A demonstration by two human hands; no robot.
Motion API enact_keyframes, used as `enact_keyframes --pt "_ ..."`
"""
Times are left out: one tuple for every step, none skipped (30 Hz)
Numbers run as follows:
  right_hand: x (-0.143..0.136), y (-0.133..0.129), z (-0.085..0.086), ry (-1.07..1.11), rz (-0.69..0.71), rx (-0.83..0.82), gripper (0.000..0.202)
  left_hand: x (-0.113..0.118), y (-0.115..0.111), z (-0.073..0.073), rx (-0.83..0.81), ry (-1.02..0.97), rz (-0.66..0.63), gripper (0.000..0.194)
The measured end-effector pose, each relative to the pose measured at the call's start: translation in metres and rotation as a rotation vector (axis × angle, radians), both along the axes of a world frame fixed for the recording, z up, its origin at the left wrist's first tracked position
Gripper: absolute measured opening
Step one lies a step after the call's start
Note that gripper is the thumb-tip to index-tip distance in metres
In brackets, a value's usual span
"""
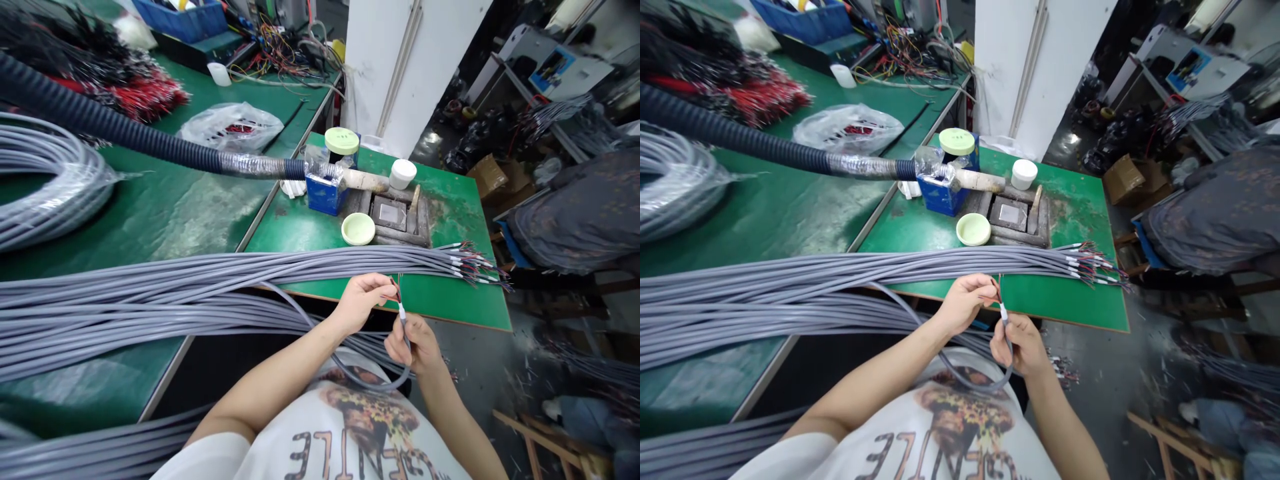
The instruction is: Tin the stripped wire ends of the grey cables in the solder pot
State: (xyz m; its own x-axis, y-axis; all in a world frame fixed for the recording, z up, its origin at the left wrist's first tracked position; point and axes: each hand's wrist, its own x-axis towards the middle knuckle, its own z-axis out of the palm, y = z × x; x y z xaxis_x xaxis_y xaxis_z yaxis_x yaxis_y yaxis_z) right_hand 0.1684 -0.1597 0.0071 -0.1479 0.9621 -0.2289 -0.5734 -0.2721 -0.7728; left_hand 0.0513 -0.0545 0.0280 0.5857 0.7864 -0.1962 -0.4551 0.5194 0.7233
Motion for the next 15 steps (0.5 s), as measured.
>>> enact_keyframes --pt "0.001 0.0 0.0 -0.021 -0.004 0.015 0.039 0.0 -0.001 0.001 -0.025 -0.017 0.002 0.02" --pt "0.003 0.001 0.0 -0.055 -0.011 0.034 0.039 0.001 -0.002 0.001 -0.056 -0.036 0.005 0.021" --pt "0.005 0.002 0.0 -0.106 -0.024 0.052 0.037 0.002 -0.003 0.001 -0.09 -0.055 0.008 0.022" --pt "0.008 0.003 0.002 -0.171 -0.045 0.067 0.033 0.002 -0.004 0.001 -0.124 -0.074 0.011 0.023" --pt "0.011 0.005 0.003 -0.24 -0.071 0.074 0.028 0.003 -0.005 0.001 -0.154 -0.091 0.015 0.023" --pt "0.014 0.007 0.006 -0.303 -0.099 0.076 0.025 0.003 -0.006 0.001 -0.179 -0.106 0.02 0.024" --pt "0.016 0.009 0.01 -0.355 -0.119 0.074 0.027 0.004 -0.007 0.001 -0.198 -0.12 0.023 0.024" --pt "0.017 0.011 0.014 -0.395 -0.134 0.07 0.033 0.004 -0.008 0.001 -0.213 -0.131 0.022 0.025" --pt "0.017 0.014 0.019 -0.431 -0.147 0.07 0.04 0.004 -0.009 0.002 -0.222 -0.139 0.019 0.026" --pt "0.015 0.017 0.024 -0.474 -0.162 0.078 0.046 0.005 -0.01 0.003 -0.229 -0.145 0.015 0.027" --pt "0.012 0.019 0.028 -0.53 -0.184 0.092 0.049 0.005 -0.011 0.003 -0.235 -0.152 0.011 0.027" --pt "0.008 0.022 0.032 -0.6 -0.217 0.11 0.05 0.005 -0.012 0.004 -0.244 -0.158 0.009 0.027" --pt "0.004 0.024 0.035 -0.679 -0.258 0.127 0.048 0.006 -0.013 0.004 -0.255 -0.167 0.009 0.027" --pt "0.0 0.026 0.037 -0.762 -0.3 0.145 0.045 0.006 -0.014 0.004 -0.268 -0.18 0.011 0.026" --pt "-0.003 0.029 0.037 -0.846 -0.341 0.161 0.041 0.006 -0.014 0.003 -0.283 -0.196 0.011 0.025"
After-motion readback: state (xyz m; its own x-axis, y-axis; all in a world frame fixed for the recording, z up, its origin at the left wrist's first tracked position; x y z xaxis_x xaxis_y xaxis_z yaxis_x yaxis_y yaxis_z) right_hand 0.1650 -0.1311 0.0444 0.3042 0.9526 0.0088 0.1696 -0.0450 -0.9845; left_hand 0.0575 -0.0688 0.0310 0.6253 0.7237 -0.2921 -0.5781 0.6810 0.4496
